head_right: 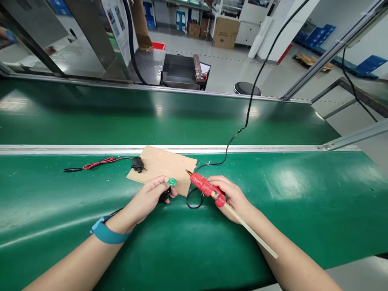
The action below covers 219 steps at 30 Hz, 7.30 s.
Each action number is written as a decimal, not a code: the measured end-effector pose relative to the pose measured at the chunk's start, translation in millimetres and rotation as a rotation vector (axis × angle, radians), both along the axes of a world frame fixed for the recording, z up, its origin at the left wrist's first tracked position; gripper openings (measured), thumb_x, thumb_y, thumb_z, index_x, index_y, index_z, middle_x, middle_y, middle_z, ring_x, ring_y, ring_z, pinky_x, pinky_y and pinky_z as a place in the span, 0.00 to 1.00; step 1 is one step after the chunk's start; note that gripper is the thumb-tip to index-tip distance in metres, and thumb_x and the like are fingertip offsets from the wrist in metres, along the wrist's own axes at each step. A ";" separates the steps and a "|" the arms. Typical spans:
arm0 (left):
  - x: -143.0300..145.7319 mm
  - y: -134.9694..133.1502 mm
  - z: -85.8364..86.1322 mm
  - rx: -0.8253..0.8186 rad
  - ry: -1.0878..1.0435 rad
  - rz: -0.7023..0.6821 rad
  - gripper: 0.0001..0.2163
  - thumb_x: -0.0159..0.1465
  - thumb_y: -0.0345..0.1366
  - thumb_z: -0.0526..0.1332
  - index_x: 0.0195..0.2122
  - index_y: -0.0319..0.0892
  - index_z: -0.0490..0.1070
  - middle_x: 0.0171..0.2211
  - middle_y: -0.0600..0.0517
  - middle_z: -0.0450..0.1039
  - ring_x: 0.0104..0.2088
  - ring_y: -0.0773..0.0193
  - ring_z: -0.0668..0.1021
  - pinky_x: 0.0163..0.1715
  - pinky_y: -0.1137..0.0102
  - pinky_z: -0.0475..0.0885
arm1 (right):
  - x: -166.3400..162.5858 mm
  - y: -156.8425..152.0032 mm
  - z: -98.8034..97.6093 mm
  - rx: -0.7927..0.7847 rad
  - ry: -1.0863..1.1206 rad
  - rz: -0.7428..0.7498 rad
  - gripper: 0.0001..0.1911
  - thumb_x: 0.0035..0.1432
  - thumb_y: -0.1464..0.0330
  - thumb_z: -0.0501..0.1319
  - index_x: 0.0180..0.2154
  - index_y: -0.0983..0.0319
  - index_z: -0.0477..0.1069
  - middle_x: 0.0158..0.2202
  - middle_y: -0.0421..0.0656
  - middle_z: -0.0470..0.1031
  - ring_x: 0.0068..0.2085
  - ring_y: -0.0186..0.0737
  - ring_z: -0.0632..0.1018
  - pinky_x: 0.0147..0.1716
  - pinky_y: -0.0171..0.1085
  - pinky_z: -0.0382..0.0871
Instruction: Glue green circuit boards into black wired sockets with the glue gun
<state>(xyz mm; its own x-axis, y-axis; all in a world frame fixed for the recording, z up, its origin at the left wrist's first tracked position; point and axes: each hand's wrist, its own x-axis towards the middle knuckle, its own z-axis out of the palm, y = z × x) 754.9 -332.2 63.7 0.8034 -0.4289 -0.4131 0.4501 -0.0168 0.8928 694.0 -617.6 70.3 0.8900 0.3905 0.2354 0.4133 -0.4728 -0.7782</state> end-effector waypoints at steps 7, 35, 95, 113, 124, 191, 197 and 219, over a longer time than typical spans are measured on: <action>-3.4 6.8 4.9 -0.102 0.024 -0.070 0.09 0.64 0.41 0.59 0.33 0.41 0.69 0.30 0.49 0.77 0.31 0.63 0.76 0.30 0.70 0.71 | -4.7 15.7 2.8 -0.089 -0.005 0.117 0.19 0.68 0.67 0.60 0.59 0.58 0.67 0.57 0.53 0.72 0.57 0.51 0.73 0.57 0.51 0.65; -5.3 9.6 3.8 -0.096 0.033 -0.086 0.07 0.64 0.38 0.56 0.31 0.41 0.67 0.29 0.49 0.76 0.29 0.64 0.75 0.29 0.70 0.70 | -5.3 23.6 10.5 -0.401 -0.110 0.181 0.18 0.68 0.69 0.59 0.59 0.58 0.66 0.60 0.55 0.69 0.56 0.51 0.73 0.54 0.53 0.65; -141.8 94.6 48.2 -0.204 0.024 -0.060 0.16 0.70 0.41 0.60 0.57 0.46 0.65 0.41 0.48 0.73 0.39 0.61 0.73 0.39 0.66 0.69 | -29.6 139.0 44.8 0.174 0.279 0.499 0.07 0.69 0.70 0.61 0.45 0.60 0.78 0.36 0.41 0.81 0.38 0.35 0.79 0.43 0.37 0.74; -150.4 99.5 46.9 0.055 -0.072 -0.247 0.12 0.72 0.39 0.58 0.55 0.47 0.67 0.42 0.50 0.72 0.41 0.60 0.74 0.43 0.65 0.71 | -47.5 144.3 71.5 -0.310 -0.114 0.501 0.11 0.69 0.70 0.58 0.36 0.61 0.79 0.25 0.40 0.68 0.30 0.38 0.63 0.36 0.41 0.54; -161.8 93.7 55.3 0.240 -0.258 -0.254 0.11 0.74 0.42 0.54 0.55 0.50 0.62 0.49 0.50 0.70 0.49 0.58 0.72 0.52 0.62 0.68 | -58.1 152.6 80.6 -0.437 -0.273 0.493 0.13 0.71 0.72 0.55 0.35 0.65 0.76 0.27 0.42 0.68 0.32 0.40 0.61 0.34 0.41 0.49; -176.3 68.5 48.6 0.307 -0.380 -0.019 0.05 0.73 0.34 0.50 0.47 0.47 0.62 0.41 0.50 0.67 0.41 0.59 0.70 0.43 0.63 0.68 | -89.0 155.3 61.4 -0.317 -0.438 0.303 0.17 0.67 0.79 0.50 0.31 0.67 0.74 0.27 0.44 0.64 0.33 0.41 0.60 0.35 0.43 0.56; -175.3 66.4 45.1 0.302 -0.380 0.040 0.06 0.68 0.29 0.51 0.43 0.46 0.63 0.38 0.51 0.67 0.37 0.61 0.70 0.38 0.65 0.68 | -88.0 157.4 62.9 -0.326 -0.470 0.317 0.17 0.68 0.78 0.50 0.31 0.68 0.75 0.28 0.46 0.66 0.34 0.42 0.61 0.36 0.43 0.57; -170.3 81.0 37.6 0.229 -0.423 0.017 0.08 0.66 0.27 0.53 0.43 0.45 0.65 0.40 0.51 0.68 0.41 0.60 0.71 0.43 0.65 0.68 | -75.6 163.7 57.0 -0.192 -0.190 0.434 0.14 0.70 0.74 0.53 0.34 0.66 0.75 0.28 0.43 0.70 0.34 0.40 0.64 0.36 0.40 0.60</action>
